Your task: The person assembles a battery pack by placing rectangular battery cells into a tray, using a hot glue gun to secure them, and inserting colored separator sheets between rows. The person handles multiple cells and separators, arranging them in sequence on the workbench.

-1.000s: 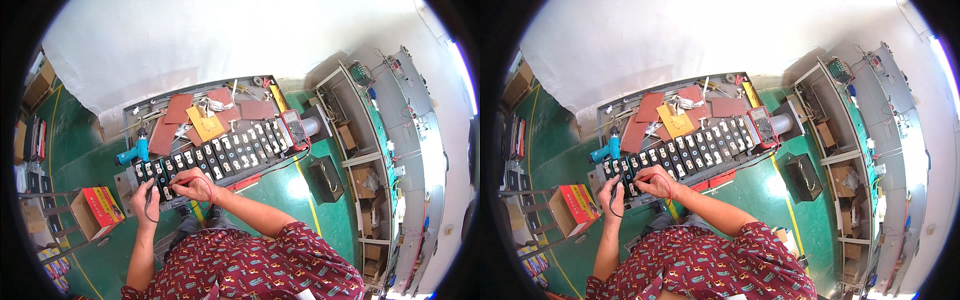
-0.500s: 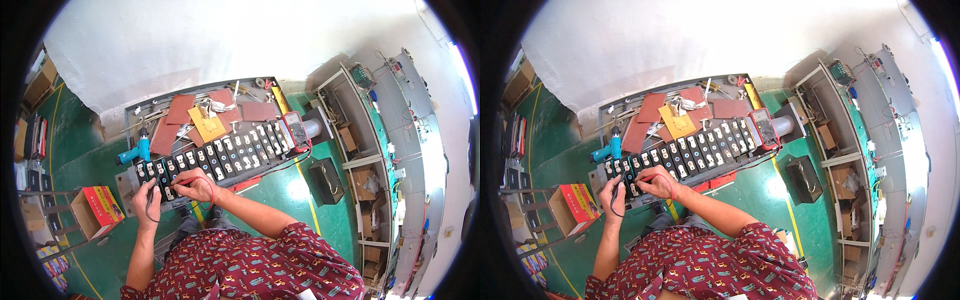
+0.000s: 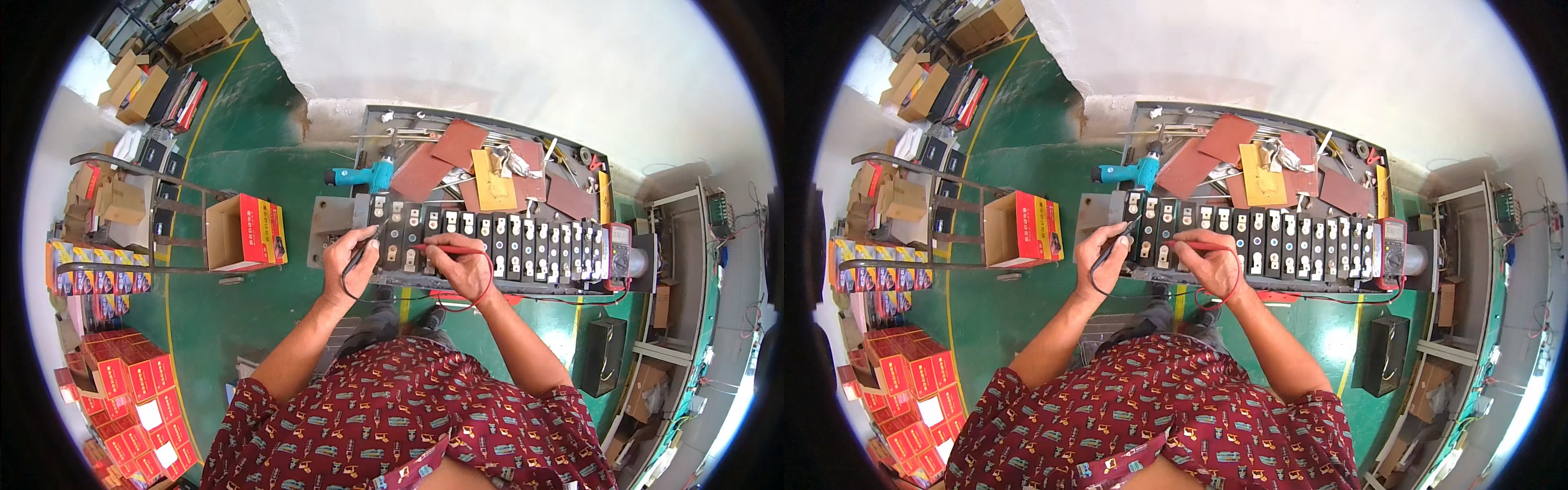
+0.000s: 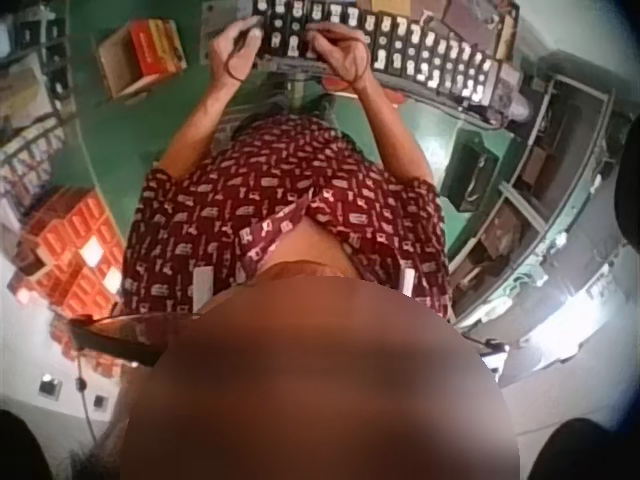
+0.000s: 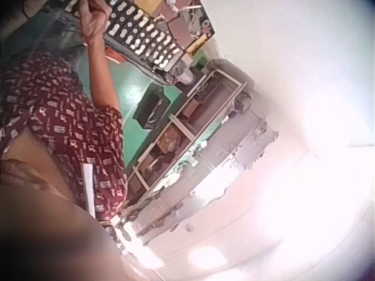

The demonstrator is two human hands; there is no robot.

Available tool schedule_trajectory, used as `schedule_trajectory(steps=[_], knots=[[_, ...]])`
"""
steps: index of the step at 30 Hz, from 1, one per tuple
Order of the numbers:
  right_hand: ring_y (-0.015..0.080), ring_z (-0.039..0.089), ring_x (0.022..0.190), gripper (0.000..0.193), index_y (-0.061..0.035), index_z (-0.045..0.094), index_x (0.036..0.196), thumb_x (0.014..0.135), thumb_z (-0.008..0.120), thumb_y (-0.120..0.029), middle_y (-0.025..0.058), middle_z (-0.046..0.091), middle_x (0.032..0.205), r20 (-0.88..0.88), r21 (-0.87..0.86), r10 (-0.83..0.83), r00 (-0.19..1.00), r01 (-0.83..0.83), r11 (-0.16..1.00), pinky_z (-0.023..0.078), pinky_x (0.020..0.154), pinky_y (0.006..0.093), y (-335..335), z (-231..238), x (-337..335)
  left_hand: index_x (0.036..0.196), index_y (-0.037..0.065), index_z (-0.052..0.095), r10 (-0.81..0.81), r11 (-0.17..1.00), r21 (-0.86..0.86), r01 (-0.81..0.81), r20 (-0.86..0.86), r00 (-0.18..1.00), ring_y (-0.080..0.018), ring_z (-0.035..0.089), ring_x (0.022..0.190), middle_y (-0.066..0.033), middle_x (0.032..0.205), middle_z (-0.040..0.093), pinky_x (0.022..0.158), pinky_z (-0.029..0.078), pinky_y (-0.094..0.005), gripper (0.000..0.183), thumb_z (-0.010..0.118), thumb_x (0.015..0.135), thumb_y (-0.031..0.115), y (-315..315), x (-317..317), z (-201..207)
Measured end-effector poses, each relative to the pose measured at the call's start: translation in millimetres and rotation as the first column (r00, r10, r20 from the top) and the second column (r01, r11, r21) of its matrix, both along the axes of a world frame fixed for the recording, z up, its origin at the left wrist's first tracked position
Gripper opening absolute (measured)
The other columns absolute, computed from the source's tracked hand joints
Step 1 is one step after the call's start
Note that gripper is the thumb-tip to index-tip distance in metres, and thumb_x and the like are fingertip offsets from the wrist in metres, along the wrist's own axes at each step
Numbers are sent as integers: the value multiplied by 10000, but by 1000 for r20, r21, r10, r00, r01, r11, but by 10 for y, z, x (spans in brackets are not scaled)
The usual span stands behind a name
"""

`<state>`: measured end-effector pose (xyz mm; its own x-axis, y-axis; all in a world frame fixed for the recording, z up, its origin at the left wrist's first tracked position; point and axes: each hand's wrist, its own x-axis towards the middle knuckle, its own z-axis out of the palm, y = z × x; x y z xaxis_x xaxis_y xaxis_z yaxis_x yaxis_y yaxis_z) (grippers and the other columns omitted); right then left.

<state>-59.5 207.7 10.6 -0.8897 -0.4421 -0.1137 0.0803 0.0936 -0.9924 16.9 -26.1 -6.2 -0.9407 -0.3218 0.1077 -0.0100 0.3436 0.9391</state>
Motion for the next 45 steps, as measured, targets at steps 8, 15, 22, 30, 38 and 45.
schedule_trajectory(steps=[8,15,22,30,38,45], knots=[[100,682,761,240,40,788,1140,1003,726,-147,72,778,896,-60,-39,-82,995,80,996,555,686,257,-336,-295,-262,1208,-54,743,-9,1000,25,10,-45,999,-139,751,856,-155,977,797,774,598,-304,275,729,949,37,33,-8,-97],[107,699,786,242,45,781,1148,1012,723,-146,75,792,932,-34,-34,-70,997,69,997,570,708,257,-348,-356,-264,1159,-64,745,-38,999,31,38,-22,999,-111,720,797,-128,903,780,715,574,-285,238,731,938,21,23,54,-41],[121,719,797,242,50,775,1152,1016,712,-140,92,797,943,-49,-12,-64,997,63,998,582,710,268,-376,-338,-264,1104,-80,741,-101,993,66,98,52,994,-65,668,779,-83,847,753,678,538,-257,191,705,937,5,-43,220,12],[78,667,876,226,-14,788,1179,1015,751,-166,47,775,941,-16,-80,-71,997,70,994,555,782,266,-377,-613,-249,1047,-50,754,-103,993,-54,107,76,992,-87,643,727,-55,783,709,663,530,-282,153,708,925,29,-69,212,-78],[178,743,775,195,36,776,1063,969,742,-132,153,775,865,-267,-65,-125,956,111,992,584,716,331,-359,-323,-268,1090,-72,713,-108,994,4,108,108,988,-79,579,754,-15,839,661,684,466,-261,166,618,979,6,-36,189,-110],[208,770,800,197,32,780,1053,969,747,-143,177,780,875,-251,-66,-130,959,117,991,593,726,341,-411,-285,-259,1088,-66,714,-107,994,3,108,148,983,-73,567,738,-7,828,651,661,456,-258,163,621,981,15,-119,193,-105]])
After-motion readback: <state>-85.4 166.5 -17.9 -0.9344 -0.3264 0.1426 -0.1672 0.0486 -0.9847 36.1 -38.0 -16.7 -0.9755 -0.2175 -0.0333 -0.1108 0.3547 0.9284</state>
